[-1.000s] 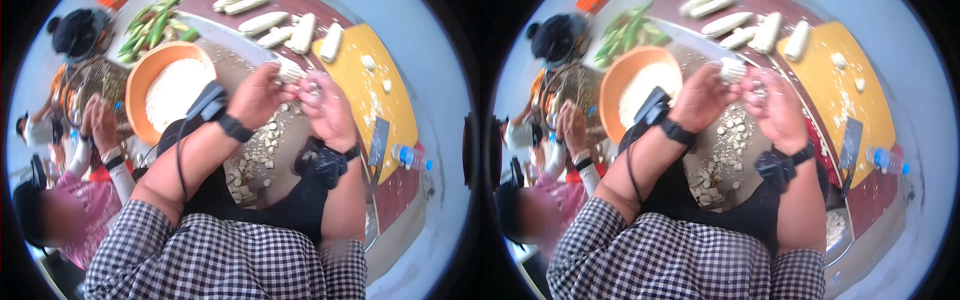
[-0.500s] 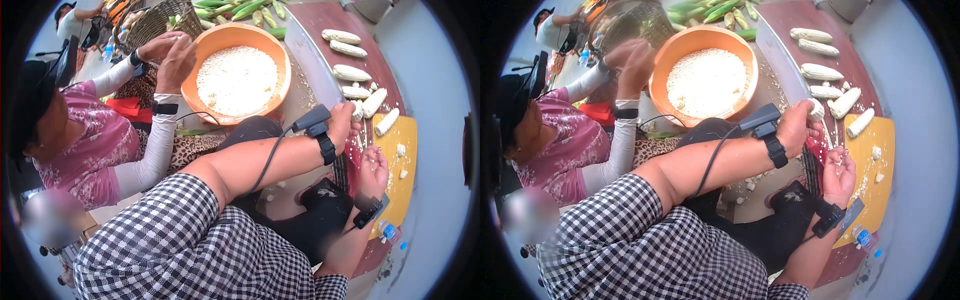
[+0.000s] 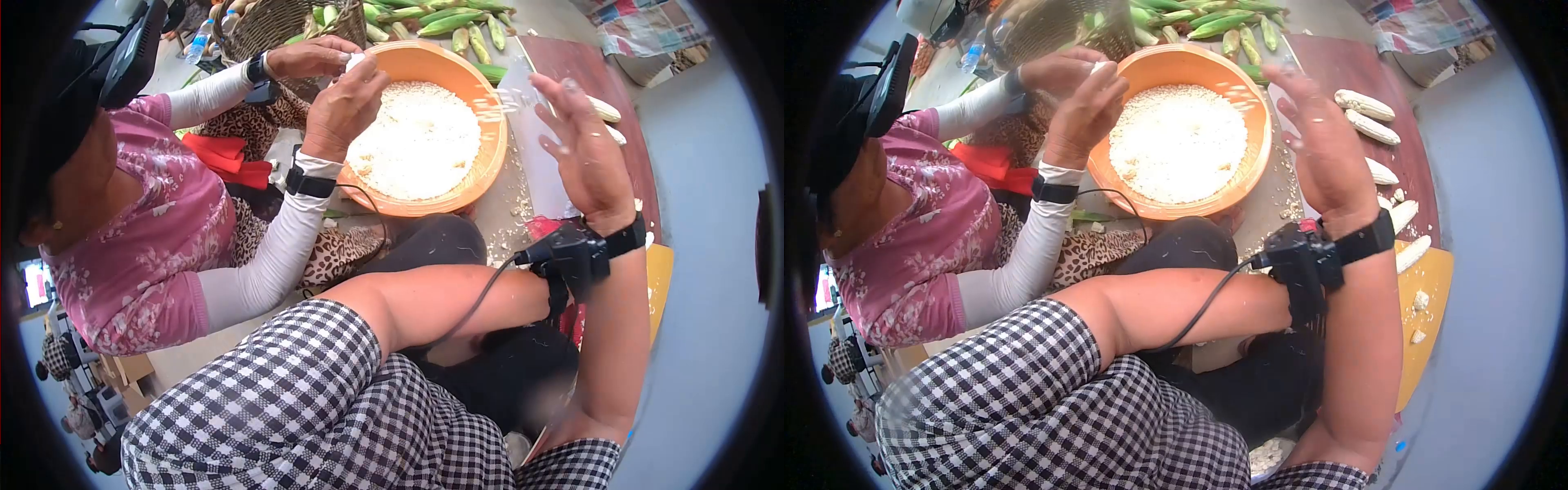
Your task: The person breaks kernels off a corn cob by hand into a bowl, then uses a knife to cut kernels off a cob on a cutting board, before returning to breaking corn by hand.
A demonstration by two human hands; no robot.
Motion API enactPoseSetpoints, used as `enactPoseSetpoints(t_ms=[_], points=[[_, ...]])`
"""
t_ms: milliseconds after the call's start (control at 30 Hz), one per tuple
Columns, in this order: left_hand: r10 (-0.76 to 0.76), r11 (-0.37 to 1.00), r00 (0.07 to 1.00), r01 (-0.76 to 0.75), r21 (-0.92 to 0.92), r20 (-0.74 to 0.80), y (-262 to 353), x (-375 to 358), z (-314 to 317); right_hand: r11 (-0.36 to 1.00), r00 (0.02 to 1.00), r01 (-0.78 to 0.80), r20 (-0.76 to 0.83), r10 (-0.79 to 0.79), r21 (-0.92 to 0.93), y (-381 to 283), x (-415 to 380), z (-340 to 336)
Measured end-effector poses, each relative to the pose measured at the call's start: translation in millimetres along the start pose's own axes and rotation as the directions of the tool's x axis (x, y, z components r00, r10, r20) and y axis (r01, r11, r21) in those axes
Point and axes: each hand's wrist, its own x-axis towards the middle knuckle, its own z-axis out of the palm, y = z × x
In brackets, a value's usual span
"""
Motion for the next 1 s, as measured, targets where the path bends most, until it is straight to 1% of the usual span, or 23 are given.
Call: enactPoseSetpoints(t_ms=[67, 167, 267, 333, 367, 400, 433, 467, 533, 600, 667, 700, 733, 767, 833, 867, 900, 933, 967, 1000], points=[[0.030, 0.996, 0.999, -0.028, -0.087, 0.016, -3, 0, 4, 0.982, 0.996, -0.064, 0.050, 0.074, -0.177, -7, 0, 11], [0.069, 0.979, 0.997, -0.063, -0.196, 0.023, -8, 0, 9, 0.993, 0.993, -0.052, 0.103, 0.063, -0.104, -8, -16, -7], [0.125, 0.955, 0.992, -0.115, -0.274, 0.022, -9, 1, 18, 0.994, 0.999, -0.002, -0.035, -0.002, -0.113, -28, -68, -31], [0.169, 0.941, 0.985, -0.149, -0.303, 0.039, -10, 4, 23, 0.998, 0.992, 0.036, -0.120, -0.043, -0.053, -27, -122, -75], [0.173, 0.941, 0.983, -0.149, -0.304, 0.053, -14, 5, 25, 0.998, 0.979, 0.057, -0.192, -0.062, -0.035, -27, -150, -98], [0.151, 0.970, 0.980, -0.122, -0.209, 0.128, -22, 12, 20, 0.999, 0.951, 0.030, -0.307, -0.032, -0.013, -23, -178, -118], [0.131, 0.983, 0.972, -0.102, -0.150, 0.197, -37, 28, 25, 1.000, 0.898, 0.009, -0.441, -0.006, 0.005, -13, -214, -141], [0.028, 0.991, 0.980, -0.001, -0.136, 0.195, -31, 20, 31, 1.000, 0.818, -0.007, -0.574, 0.022, 0.028, 1, -260, -158], [-0.180, 0.972, 0.966, 0.203, -0.115, 0.185, -19, -1, 43, 0.987, 0.647, 0.054, -0.758, 0.080, 0.150, 55, -336, -197], [-0.197, 0.980, 0.946, 0.193, 0.043, 0.259, -38, 1, 48, 0.994, 0.372, -0.061, -0.922, 0.108, 0.092, 110, -413, -213], [-0.230, 0.972, 0.913, 0.197, 0.130, 0.337, -61, 8, 50, 0.955, 0.193, -0.263, -0.962, 0.195, 0.141, 151, -465, -222], [-0.236, 0.968, 0.913, 0.189, 0.168, 0.332, -68, -6, 44, 0.946, 0.141, -0.309, -0.979, 0.146, 0.097, 167, -484, -205], [-0.252, 0.959, 0.901, 0.185, 0.213, 0.352, -78, -4, 48, 0.925, 0.099, -0.371, -0.988, 0.121, 0.076, 181, -493, -209], [-0.269, 0.949, 0.890, 0.181, 0.257, 0.368, -91, 1, 50, 0.893, 0.122, -0.446, -0.992, 0.005, -0.051, 214, -517, -231], [-0.298, 0.928, 0.870, 0.167, 0.333, 0.393, -113, 9, 54, 0.770, 0.107, -0.611, -0.983, -0.147, -0.181, 225, -520, -242], [-0.299, 0.914, 0.876, 0.149, 0.378, 0.378, -122, 13, 57, 0.688, 0.114, -0.686, -0.969, -0.221, -0.238, 223, -512, -246], [-0.298, 0.898, 0.883, 0.130, 0.421, 0.362, -131, 17, 60, 0.645, 0.105, -0.736, -0.976, -0.191, -0.206, 217, -507, -251], [-0.294, 0.879, 0.891, 0.110, 0.463, 0.347, -138, 20, 62, 0.575, 0.115, -0.786, -0.967, -0.228, -0.228, 225, -509, -261], [-0.262, 0.881, 0.902, 0.079, 0.467, 0.343, -145, 23, 64, 0.500, 0.128, -0.830, -0.958, -0.258, -0.246, 235, -512, -274], [-0.233, 0.890, 0.894, 0.037, 0.454, 0.384, -152, 29, 68, 0.422, 0.145, -0.869, -0.948, -0.284, -0.259, 244, -514, -286]])
